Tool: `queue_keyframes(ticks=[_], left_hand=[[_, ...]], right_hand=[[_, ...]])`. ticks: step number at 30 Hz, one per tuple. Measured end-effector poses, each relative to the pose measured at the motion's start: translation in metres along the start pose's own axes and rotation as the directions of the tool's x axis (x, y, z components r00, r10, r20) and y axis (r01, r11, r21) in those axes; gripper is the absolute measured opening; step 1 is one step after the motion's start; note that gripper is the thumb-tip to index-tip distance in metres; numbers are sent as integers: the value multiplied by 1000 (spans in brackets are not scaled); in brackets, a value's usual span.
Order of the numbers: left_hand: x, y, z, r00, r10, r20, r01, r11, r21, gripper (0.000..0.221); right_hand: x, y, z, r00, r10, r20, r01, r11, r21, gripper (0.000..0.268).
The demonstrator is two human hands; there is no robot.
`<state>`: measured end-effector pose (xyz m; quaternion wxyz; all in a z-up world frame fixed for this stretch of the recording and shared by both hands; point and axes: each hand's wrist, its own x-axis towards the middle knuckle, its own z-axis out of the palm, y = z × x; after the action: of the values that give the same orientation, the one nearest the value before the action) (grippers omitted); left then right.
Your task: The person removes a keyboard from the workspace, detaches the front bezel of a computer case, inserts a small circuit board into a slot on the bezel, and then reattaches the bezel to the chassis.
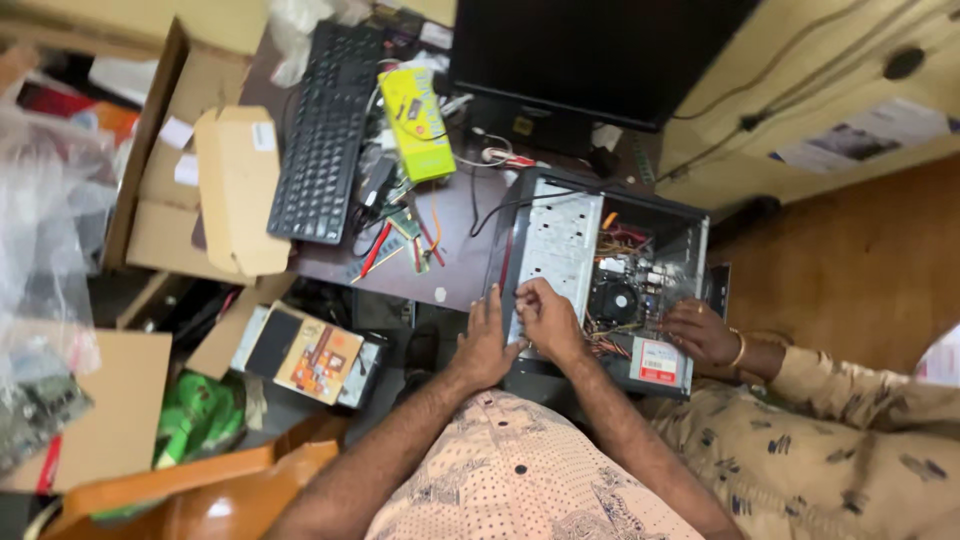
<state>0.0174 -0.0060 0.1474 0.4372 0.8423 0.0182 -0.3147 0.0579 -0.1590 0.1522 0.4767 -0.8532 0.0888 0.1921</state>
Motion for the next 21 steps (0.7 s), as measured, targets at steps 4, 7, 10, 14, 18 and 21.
queue_keyframes(ticks=[4, 7, 10, 14, 18, 21], left_hand=[[1, -5, 5, 995, 60, -74, -63, 997, -36, 110], [6, -8, 9, 996, 67, -66, -68, 998, -12, 112], [10, -15, 17, 986, 124, -113, -123, 992, 15, 110], [9, -15, 15, 975, 152, -162, -158, 987, -26, 113], [5, -11, 14, 995, 42, -96, -48, 997, -61, 106], [4, -13, 14, 996, 33, -89, -41, 995, -93, 104]], right_hand=[[-25, -13, -18, 976, -217, -15, 208, 952, -223, 32], [-41, -35, -33, 911, -391, -132, 391, 920, -30, 51], [-49, -32, -50, 861, -449, -240, 509, 770, 386, 64], [-52, -18, -41, 917, -390, -83, 386, 921, -51, 62], [-44, -2, -8, 883, -455, 113, 469, 866, -176, 60], [-50, 1, 8, 876, -459, 147, 481, 814, -326, 60]])
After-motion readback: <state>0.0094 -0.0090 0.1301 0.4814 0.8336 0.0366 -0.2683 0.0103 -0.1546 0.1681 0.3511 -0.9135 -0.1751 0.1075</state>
